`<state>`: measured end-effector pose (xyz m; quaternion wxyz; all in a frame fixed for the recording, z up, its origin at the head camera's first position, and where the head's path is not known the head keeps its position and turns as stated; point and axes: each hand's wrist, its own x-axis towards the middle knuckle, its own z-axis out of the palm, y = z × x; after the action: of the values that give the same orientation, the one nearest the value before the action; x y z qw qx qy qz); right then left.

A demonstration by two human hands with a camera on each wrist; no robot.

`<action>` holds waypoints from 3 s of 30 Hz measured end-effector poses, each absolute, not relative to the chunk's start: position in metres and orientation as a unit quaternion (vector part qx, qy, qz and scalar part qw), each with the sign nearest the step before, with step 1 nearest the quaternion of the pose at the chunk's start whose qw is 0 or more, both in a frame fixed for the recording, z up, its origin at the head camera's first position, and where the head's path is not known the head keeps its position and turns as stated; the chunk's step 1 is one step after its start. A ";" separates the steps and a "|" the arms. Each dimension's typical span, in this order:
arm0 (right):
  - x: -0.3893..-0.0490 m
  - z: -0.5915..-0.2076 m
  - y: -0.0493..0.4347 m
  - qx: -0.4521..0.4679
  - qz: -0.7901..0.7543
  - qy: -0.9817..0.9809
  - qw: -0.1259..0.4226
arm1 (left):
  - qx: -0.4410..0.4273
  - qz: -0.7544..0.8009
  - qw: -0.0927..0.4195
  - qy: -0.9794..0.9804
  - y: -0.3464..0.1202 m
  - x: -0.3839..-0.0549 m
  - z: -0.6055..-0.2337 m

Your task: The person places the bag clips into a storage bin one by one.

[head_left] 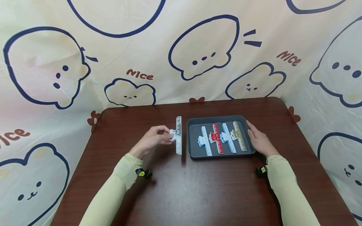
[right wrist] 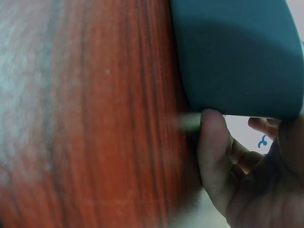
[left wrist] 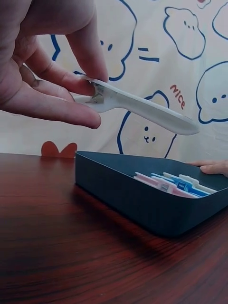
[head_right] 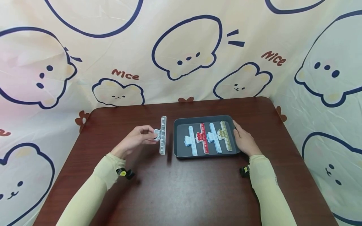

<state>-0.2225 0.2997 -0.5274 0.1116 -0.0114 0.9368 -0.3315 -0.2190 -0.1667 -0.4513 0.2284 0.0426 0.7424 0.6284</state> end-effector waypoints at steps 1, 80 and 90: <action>-0.223 -0.527 0.300 -0.012 -0.332 0.937 0.112 | 0.041 0.629 0.229 0.742 -0.165 -0.219 -0.451; -0.222 -0.528 0.301 0.004 -0.345 0.931 0.121 | 0.010 0.504 0.207 0.839 -0.096 -0.232 -0.475; -0.223 -0.528 0.301 0.001 -0.342 0.932 0.118 | 0.026 0.506 0.200 0.839 -0.103 -0.231 -0.477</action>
<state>-0.2232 0.3013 -0.5284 0.1180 0.0008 0.9323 -0.3419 -0.2311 -0.1026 -0.4773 0.2000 0.0261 0.8389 0.5056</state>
